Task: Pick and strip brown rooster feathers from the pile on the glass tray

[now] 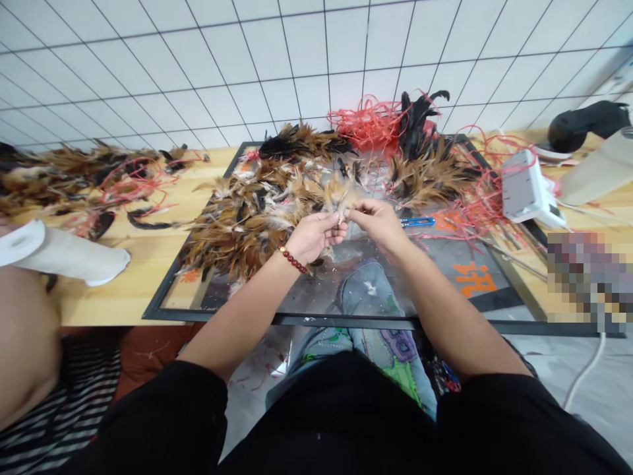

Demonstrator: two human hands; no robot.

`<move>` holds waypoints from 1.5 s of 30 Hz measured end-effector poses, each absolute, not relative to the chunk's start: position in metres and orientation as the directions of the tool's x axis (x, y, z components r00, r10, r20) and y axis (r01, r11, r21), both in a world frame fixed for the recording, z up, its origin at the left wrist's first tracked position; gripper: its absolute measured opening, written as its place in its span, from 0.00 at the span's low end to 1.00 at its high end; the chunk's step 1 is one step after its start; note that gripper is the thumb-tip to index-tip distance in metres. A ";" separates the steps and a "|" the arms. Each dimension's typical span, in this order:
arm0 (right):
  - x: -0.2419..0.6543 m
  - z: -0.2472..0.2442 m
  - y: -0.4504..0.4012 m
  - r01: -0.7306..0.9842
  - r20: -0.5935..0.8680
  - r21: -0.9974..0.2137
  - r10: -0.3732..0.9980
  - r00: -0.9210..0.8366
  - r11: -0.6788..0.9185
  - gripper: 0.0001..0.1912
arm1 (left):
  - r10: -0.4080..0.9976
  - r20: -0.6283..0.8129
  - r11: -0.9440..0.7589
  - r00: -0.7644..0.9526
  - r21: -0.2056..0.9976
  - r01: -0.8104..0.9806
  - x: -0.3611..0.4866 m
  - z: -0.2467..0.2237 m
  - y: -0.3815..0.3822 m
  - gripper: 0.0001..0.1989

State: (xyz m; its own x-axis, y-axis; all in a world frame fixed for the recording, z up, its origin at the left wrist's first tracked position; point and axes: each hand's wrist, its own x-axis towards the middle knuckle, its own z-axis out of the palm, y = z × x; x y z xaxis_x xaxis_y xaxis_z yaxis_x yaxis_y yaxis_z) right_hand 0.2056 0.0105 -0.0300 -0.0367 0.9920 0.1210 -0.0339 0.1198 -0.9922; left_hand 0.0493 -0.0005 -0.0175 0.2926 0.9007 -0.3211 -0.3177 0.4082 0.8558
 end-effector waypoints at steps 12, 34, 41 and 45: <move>0.209 -0.051 0.025 0.499 0.401 -0.794 0.916 -0.002 0.349 0.08 | 0.983 -0.183 0.177 0.034 0.857 -0.483 0.045 -0.011 0.007 0.08; 0.199 -0.022 0.011 -0.113 0.050 -0.993 0.997 -0.062 0.043 0.13 | 0.944 -0.311 0.329 0.113 0.839 -0.434 0.047 -0.016 0.007 0.10; 0.198 -0.037 0.017 0.073 0.211 -0.974 0.977 -0.043 0.213 0.14 | 0.929 -0.296 0.357 0.221 0.874 -0.330 0.051 -0.021 0.003 0.10; 0.200 -0.039 0.019 0.109 0.252 -0.960 0.966 -0.050 0.256 0.14 | 0.944 -0.284 0.324 0.166 0.894 -0.309 0.052 -0.023 0.003 0.12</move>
State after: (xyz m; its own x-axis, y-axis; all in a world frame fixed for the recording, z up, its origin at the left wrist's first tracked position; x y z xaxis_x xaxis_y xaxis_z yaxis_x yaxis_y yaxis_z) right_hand 0.2002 0.0190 -0.0395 -0.0497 0.9664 0.2522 0.1091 0.2563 -0.9604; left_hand 0.0517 0.0025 -0.0233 0.1665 0.9441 -0.2844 -0.3093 0.3239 0.8941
